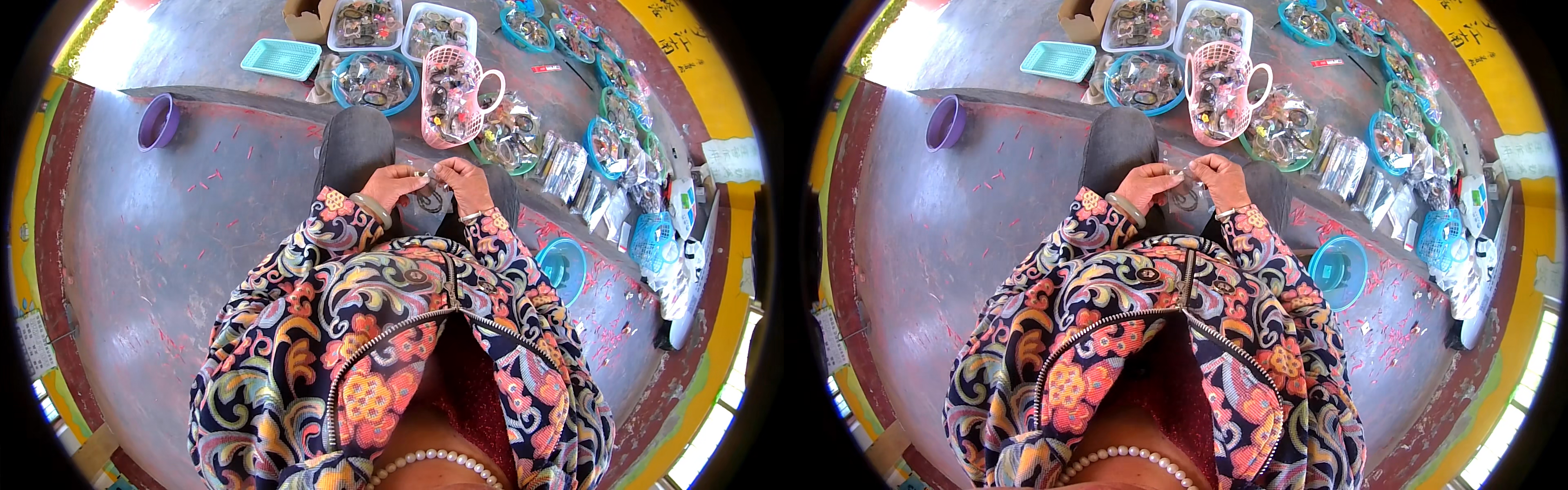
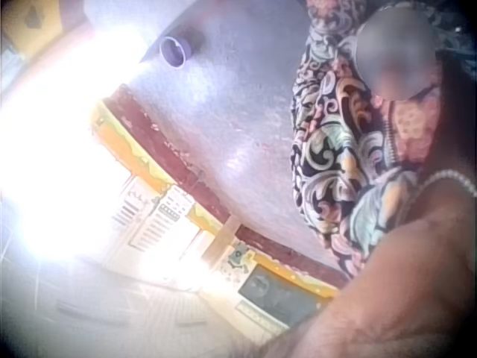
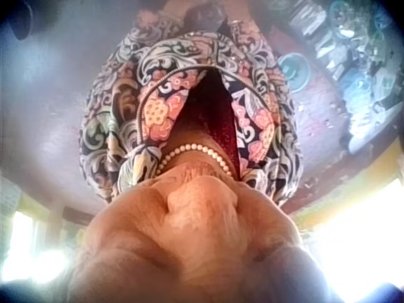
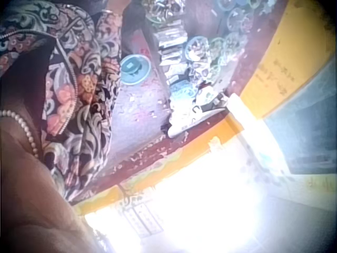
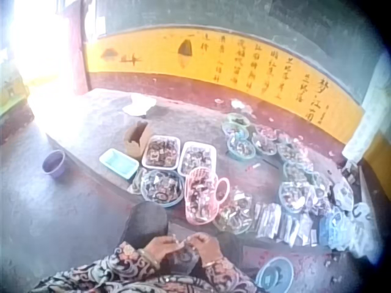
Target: The person sits on the floor and repeatedly picks up small hair accessories, places them into clear plastic bags, and sets the packaged items aside. The task involves handling individual items one by one from a collection of loose accessories.
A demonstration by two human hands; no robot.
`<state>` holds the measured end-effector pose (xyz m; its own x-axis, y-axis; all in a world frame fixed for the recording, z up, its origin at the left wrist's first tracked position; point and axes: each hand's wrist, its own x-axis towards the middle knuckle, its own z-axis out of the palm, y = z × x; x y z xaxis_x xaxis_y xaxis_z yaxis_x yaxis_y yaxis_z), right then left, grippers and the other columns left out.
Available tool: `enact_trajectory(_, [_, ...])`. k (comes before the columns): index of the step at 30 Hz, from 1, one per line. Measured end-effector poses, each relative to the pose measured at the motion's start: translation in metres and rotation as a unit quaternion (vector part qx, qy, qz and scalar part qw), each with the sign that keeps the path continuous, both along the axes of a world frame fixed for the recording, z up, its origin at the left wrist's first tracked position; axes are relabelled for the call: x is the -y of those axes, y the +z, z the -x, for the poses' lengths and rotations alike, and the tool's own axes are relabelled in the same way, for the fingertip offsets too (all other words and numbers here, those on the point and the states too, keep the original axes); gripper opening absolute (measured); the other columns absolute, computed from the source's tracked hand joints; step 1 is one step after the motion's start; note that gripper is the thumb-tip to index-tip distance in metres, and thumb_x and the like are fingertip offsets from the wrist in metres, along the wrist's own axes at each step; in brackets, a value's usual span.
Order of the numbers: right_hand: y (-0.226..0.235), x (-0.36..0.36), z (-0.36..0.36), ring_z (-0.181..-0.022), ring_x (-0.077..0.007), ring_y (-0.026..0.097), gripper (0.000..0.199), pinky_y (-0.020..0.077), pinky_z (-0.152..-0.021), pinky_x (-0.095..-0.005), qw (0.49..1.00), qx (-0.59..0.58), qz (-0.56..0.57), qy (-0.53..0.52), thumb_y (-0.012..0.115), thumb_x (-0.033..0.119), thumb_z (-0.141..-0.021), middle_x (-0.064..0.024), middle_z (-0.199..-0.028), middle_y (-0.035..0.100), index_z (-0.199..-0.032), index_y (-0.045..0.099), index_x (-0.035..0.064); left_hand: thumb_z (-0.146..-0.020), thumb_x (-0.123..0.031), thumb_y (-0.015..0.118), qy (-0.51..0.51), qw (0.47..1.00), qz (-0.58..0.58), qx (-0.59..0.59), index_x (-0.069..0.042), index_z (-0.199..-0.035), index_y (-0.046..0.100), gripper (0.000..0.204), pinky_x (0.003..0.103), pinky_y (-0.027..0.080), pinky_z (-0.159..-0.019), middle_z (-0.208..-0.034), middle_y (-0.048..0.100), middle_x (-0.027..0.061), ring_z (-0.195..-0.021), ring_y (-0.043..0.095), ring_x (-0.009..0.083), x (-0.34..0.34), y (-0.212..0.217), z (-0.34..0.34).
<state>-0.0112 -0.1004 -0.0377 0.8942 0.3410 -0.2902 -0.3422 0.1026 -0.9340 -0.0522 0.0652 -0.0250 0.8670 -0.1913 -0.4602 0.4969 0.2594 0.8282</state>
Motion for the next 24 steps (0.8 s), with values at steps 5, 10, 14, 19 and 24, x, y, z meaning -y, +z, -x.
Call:
enact_trajectory(5, [0.0,-0.001,0.001,-0.062,-0.0047,0.048,0.016,0.0356,-0.056,-0.0175,1.0,-0.014,-0.008,0.014,0.062,0.018,-0.075,0.0015,-0.069,0.055,-0.082,0.057,0.0046,-0.077,-0.012,0.059,0.012,1.0,-0.009,0.014,-0.004,-0.081,0.056,0.01,0.017,0.032,-0.045,-0.071,0.057,0.0009,-0.052,0.045,0.0046,-0.002,-0.009,-0.001])
enact_trajectory(10, [0.006,-0.002,0.005,-0.065,-0.0041,0.048,0.021,0.037,-0.055,-0.0181,0.996,-0.035,-0.031,0.073,0.066,0.016,-0.071,0.0017,-0.074,0.056,-0.086,0.057,0.004,-0.075,-0.01,0.061,0.094,0.995,0.016,0.014,-0.005,-0.082,0.056,0.01,0.017,0.033,-0.044,-0.069,0.056,0.0001,-0.053,0.045,0.0049,-0.001,-0.012,-0.002])
enact_trajectory(14, [-0.005,-0.002,0.004,-0.064,-0.0047,0.048,0.018,0.0379,-0.056,-0.0182,0.995,-0.046,-0.046,0.077,0.066,0.012,-0.07,0.0009,-0.074,0.056,-0.084,0.057,0.003,-0.074,-0.008,0.062,0.101,0.995,0.02,-0.006,-0.005,-0.084,0.055,0.012,0.018,0.033,-0.043,-0.071,0.056,0.0003,-0.054,0.047,0.0051,-0.001,-0.011,-0.002])
enact_trajectory(19, [-0.001,-0.001,0.007,-0.062,-0.0055,0.051,0.012,0.0385,-0.057,-0.0175,0.994,-0.076,-0.065,0.05,0.062,0.007,-0.073,0.0001,-0.072,0.057,-0.083,0.057,0.0033,-0.075,-0.007,0.061,0.077,0.997,0.009,0.0,-0.004,-0.086,0.055,0.013,0.018,0.036,-0.044,-0.074,0.056,0.0015,-0.055,0.048,0.0056,0.0,-0.009,-0.001])
enact_trajectory(24, [-0.005,0.0,0.006,-0.061,-0.0061,0.051,0.009,0.0388,-0.056,-0.018,0.994,-0.08,-0.06,0.045,0.061,0.007,-0.074,0.0,-0.073,0.058,-0.081,0.057,0.0037,-0.075,-0.006,0.06,0.061,0.998,0.017,0.004,-0.002,-0.089,0.055,0.015,0.018,0.037,-0.044,-0.076,0.057,0.0026,-0.056,0.049,0.0065,-0.001,-0.007,-0.001])
